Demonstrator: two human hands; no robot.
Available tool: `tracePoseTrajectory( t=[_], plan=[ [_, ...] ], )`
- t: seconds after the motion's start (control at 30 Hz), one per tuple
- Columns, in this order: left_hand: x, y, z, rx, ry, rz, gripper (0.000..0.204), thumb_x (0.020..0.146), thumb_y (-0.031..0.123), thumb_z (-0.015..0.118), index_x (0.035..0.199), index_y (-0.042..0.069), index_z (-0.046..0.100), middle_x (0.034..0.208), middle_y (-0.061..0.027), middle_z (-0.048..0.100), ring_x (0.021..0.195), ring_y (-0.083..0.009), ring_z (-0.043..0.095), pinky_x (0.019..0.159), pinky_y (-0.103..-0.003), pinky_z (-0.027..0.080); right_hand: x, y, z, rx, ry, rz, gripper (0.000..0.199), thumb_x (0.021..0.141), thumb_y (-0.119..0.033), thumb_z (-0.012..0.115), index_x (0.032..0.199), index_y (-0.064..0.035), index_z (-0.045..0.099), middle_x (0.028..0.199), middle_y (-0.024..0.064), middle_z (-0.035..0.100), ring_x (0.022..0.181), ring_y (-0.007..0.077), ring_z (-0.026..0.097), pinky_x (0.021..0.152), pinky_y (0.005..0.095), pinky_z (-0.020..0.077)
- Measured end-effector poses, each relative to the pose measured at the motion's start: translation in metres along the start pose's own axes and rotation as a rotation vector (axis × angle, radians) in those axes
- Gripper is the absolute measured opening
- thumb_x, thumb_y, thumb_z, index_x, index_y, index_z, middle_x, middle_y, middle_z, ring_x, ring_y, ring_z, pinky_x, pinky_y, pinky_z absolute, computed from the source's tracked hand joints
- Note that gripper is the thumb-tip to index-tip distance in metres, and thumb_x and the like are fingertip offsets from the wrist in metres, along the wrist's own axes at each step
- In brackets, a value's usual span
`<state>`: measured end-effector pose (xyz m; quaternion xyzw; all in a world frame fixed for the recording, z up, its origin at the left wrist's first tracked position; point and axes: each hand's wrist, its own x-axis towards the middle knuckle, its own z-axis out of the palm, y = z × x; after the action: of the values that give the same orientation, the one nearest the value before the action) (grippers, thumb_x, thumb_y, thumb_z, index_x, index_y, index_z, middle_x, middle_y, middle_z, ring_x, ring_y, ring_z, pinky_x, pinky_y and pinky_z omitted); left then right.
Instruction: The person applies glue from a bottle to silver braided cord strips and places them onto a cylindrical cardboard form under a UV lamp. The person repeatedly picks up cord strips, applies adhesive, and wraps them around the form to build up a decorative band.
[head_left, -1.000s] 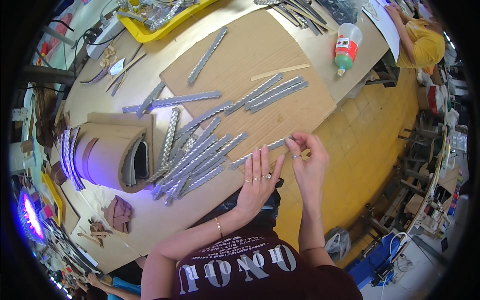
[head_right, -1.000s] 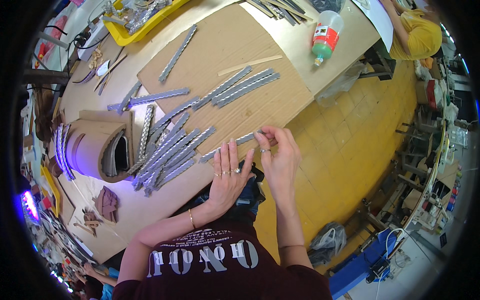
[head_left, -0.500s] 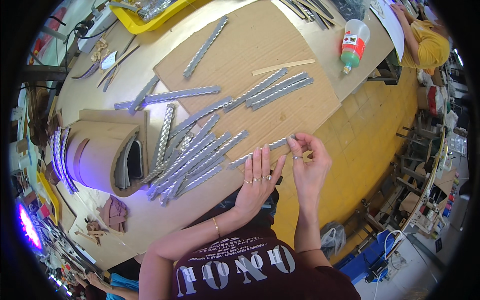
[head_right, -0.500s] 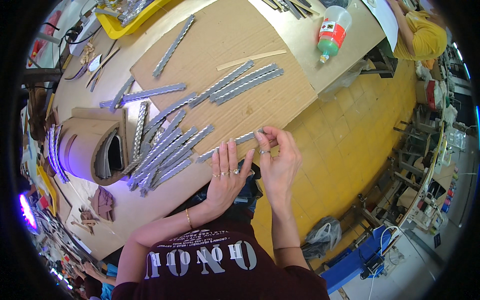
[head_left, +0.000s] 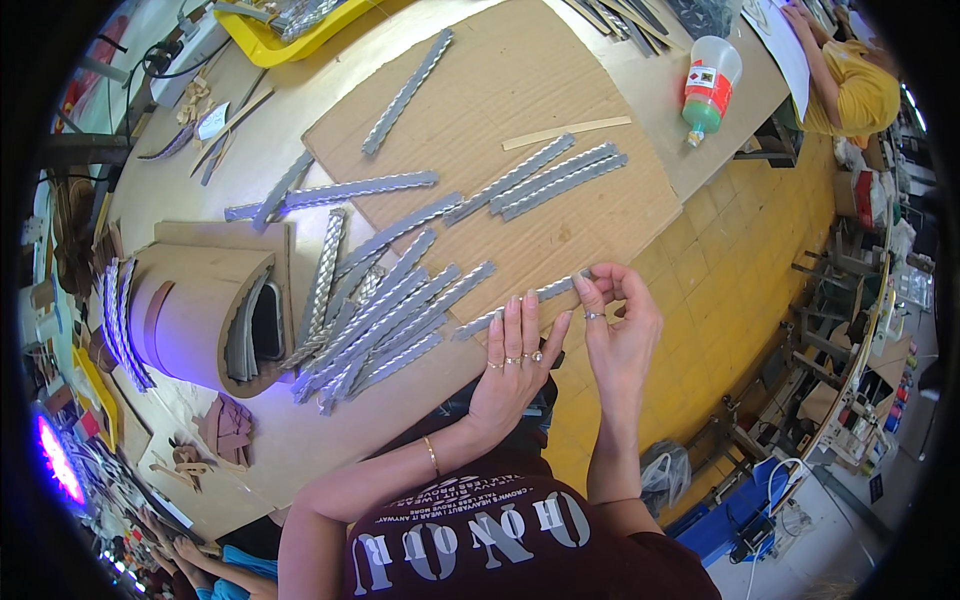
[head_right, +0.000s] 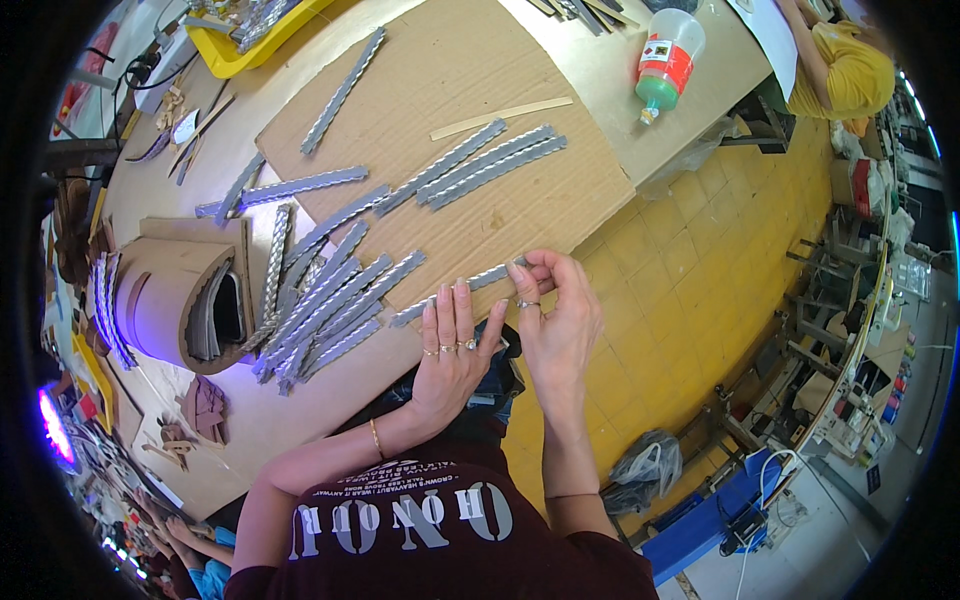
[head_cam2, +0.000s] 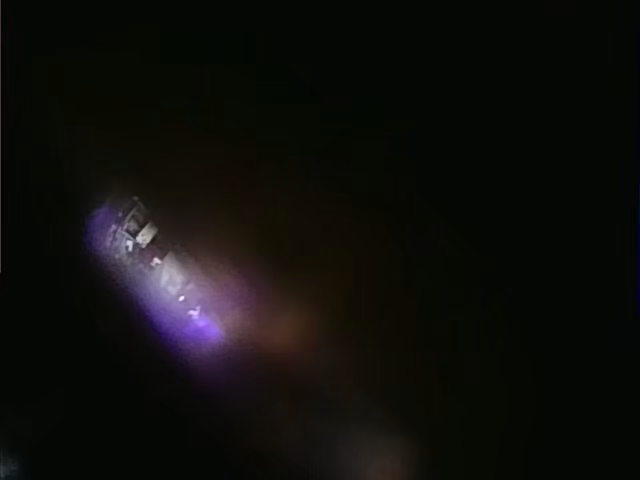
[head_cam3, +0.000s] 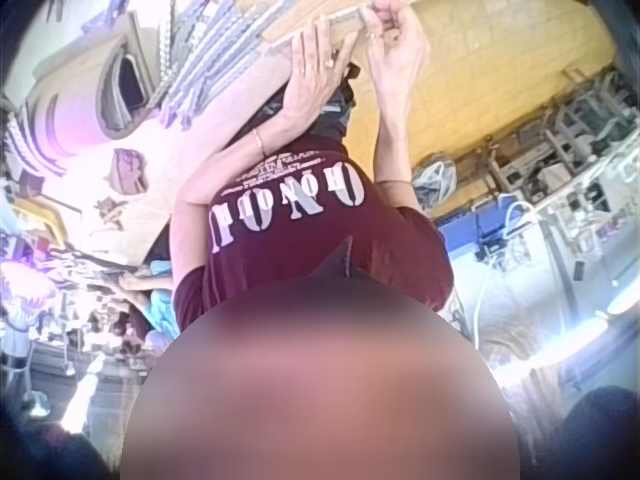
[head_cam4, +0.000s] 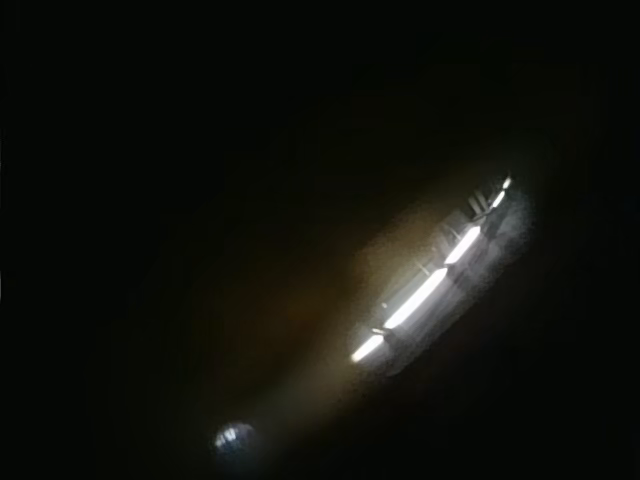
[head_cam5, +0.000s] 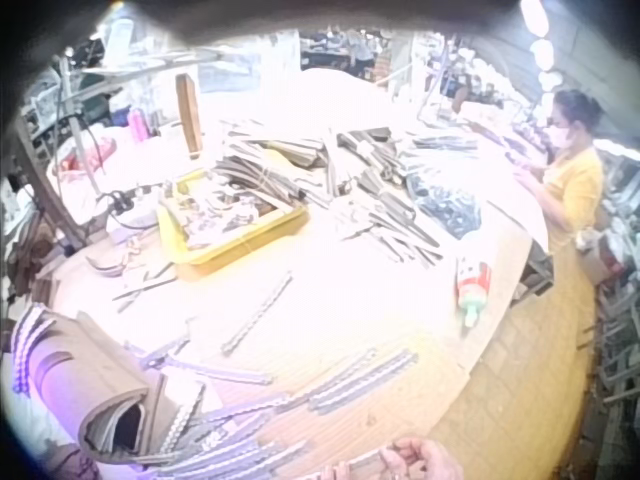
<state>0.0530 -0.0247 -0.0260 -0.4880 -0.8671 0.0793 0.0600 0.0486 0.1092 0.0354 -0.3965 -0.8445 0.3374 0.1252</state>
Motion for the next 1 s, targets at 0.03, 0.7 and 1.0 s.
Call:
tracePoseTrajectory(
  t=[0.03, 0.7, 1.0],
  plan=[
    [0.0, 0.0, 0.0, 0.0, -0.001, 0.001, 0.065, 0.1, 0.04, 0.042, 0.153, 0.011, 0.018, 0.143, -0.0296, 0.041, 0.132, -0.0442, 0.041, 0.11, -0.052, 0.033, 0.0, 0.0, 0.0, -0.005, -0.007, -0.004, 0.02, 0.084, -0.015, 0.074, 0.094, 0.0001, 0.066, 0.075, 0.0059, 0.066, 0.068, 0.0128, 0.059, 0.062, 0.0281, 0.042],
    [0.004, -0.01, -0.01, -0.083, 0.036, 0.007, 0.051, 0.1, 0.033, 0.042, 0.147, 0.013, 0.035, 0.137, -0.0303, 0.047, 0.129, -0.0432, 0.046, 0.11, -0.05, 0.035, -0.004, -0.017, -0.022, 0.039, -0.201, -0.019, 0.016, 0.092, -0.013, 0.062, 0.092, 0.0012, 0.055, 0.087, 0.014, 0.055, 0.081, 0.0281, 0.056, 0.076, 0.0384, 0.0453],
    [0.008, -0.017, -0.014, -0.058, 0.101, 0.025, 0.053, 0.099, 0.04, 0.045, 0.144, 0.013, 0.04, 0.141, -0.025, 0.047, 0.129, -0.0427, 0.046, 0.108, -0.048, 0.039, 0.009, -0.007, -0.003, 0.064, -0.155, 0.022, 0.015, 0.092, -0.011, 0.062, 0.094, 0.0036, 0.056, 0.087, 0.0144, 0.057, 0.075, 0.0243, 0.059, 0.067, 0.0344, 0.0485]
  ],
)
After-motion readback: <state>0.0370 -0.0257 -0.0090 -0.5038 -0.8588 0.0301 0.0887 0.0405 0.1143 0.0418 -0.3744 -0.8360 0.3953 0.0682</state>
